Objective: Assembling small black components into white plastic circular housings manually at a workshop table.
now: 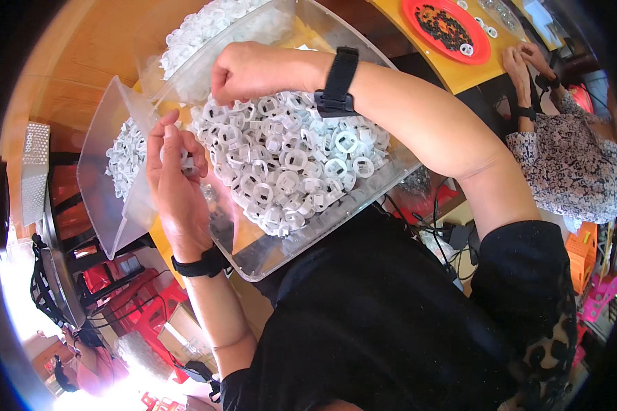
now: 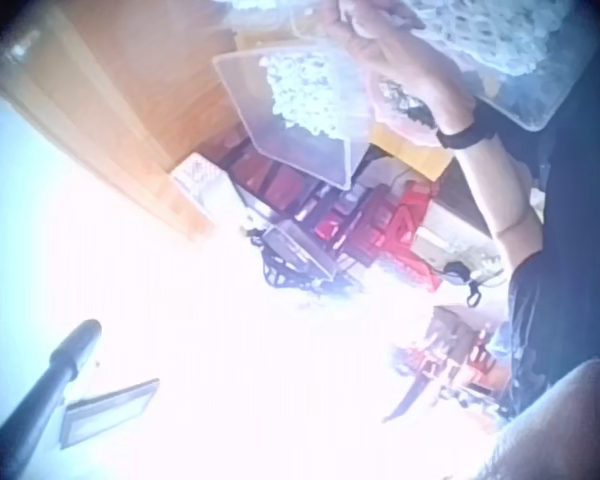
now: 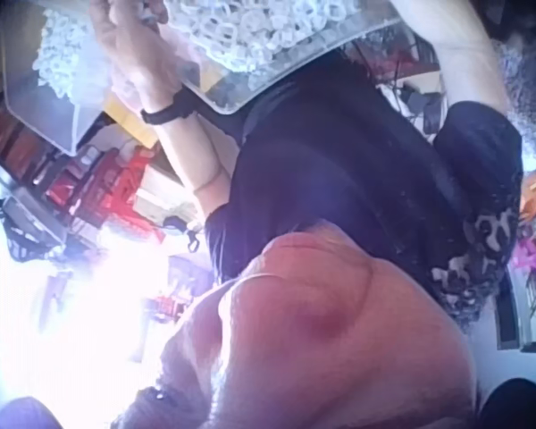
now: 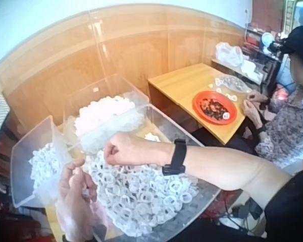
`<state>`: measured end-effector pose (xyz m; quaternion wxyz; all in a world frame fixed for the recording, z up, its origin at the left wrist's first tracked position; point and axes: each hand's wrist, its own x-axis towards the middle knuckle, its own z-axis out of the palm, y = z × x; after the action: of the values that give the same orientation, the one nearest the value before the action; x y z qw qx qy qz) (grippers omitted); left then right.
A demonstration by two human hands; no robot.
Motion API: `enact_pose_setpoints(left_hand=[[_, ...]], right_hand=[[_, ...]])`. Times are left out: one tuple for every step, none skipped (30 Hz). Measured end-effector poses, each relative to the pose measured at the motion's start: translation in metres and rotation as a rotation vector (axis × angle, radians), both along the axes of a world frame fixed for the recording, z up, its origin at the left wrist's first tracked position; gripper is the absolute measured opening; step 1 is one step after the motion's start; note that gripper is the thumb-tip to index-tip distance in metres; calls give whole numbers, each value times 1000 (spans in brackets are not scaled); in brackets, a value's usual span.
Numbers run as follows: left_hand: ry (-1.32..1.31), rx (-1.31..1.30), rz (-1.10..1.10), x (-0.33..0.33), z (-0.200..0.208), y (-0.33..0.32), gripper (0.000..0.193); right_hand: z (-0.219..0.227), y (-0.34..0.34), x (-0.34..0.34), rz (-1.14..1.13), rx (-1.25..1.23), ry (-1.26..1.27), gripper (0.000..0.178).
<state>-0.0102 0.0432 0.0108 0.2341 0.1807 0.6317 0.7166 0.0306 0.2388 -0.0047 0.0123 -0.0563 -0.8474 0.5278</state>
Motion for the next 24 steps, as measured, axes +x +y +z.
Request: enact_pose_setpoints(left_hand=[[5, 4, 3, 0, 0, -1, 26], [17, -24, 2, 1, 0, 0, 26], [28, -53, 2, 1, 0, 1, 28], [35, -45, 2, 1, 2, 2, 28], [19, -51, -12, 2, 3, 2, 27], [3, -58, -26, 2, 4, 3, 26], [5, -56, -25, 2, 3, 3, 26], [-3, -64, -23, 2, 3, 3, 25], [-12, -73, -21, 2, 3, 4, 24], [-11, -72, -23, 2, 3, 4, 24], [-19, -75, -22, 3, 3, 4, 23], [-28, -78, -21, 2, 3, 5, 21], [-30, -77, -27, 2, 1, 5, 21], [-28, -71, -31, 0, 0, 4, 21], [-26, -65, -35, -1, -1, 4, 20], [-27, -65, -37, -2, -2, 3, 20], [-29, -50, -46, -2, -3, 4, 20], [-30, -35, -55, -2, -3, 4, 20], [-31, -35, -58, -3, -4, 4, 20], [-22, -35, -61, -3, -5, 4, 20], [-12, -36, -64, -4, -6, 3, 20], [-12, -36, -64, -4, -6, 3, 20], [-14, -35, -65, -3, -6, 3, 20], [-16, -34, -67, -3, -6, 4, 20]], right_hand=[[2, 1, 0, 13, -63, 8, 19], [5, 3, 1, 12, -54, 15, 19], [8, 3, 2, 8, -126, 60, 19], [11, 4, 3, 6, -199, 105, 19], [13, 3, 5, 7, -196, 107, 19], [16, 3, 6, -2, -218, 129, 19], [18, 3, 7, -11, -240, 150, 18], [19, 3, 8, -13, -238, 151, 18], [21, 2, 8, 2, -254, 162, 18], [22, 2, 9, 17, -269, 173, 17], [22, 1, 9, 12, -268, 172, 17], [22, 0, 9, 17, -296, 188, 17], [22, 0, 9, 22, -324, 203, 17], [23, -1, 9, 20, -325, 203, 17], [25, -1, 10, 27, -311, 215, 18], [26, 0, 10, 34, -296, 226, 18], [26, 0, 10, 31, -295, 226, 18], [26, 0, 10, 29, -275, 243, 18], [26, 1, 10, 28, -255, 259, 18], [26, 0, 10, 27, -255, 259, 18], [26, -1, 10, 15, -263, 276, 18], [27, -2, 10, 2, -270, 294, 18], [27, -2, 10, 1, -270, 294, 18], [28, -2, 11, -2, -256, 293, 19]])
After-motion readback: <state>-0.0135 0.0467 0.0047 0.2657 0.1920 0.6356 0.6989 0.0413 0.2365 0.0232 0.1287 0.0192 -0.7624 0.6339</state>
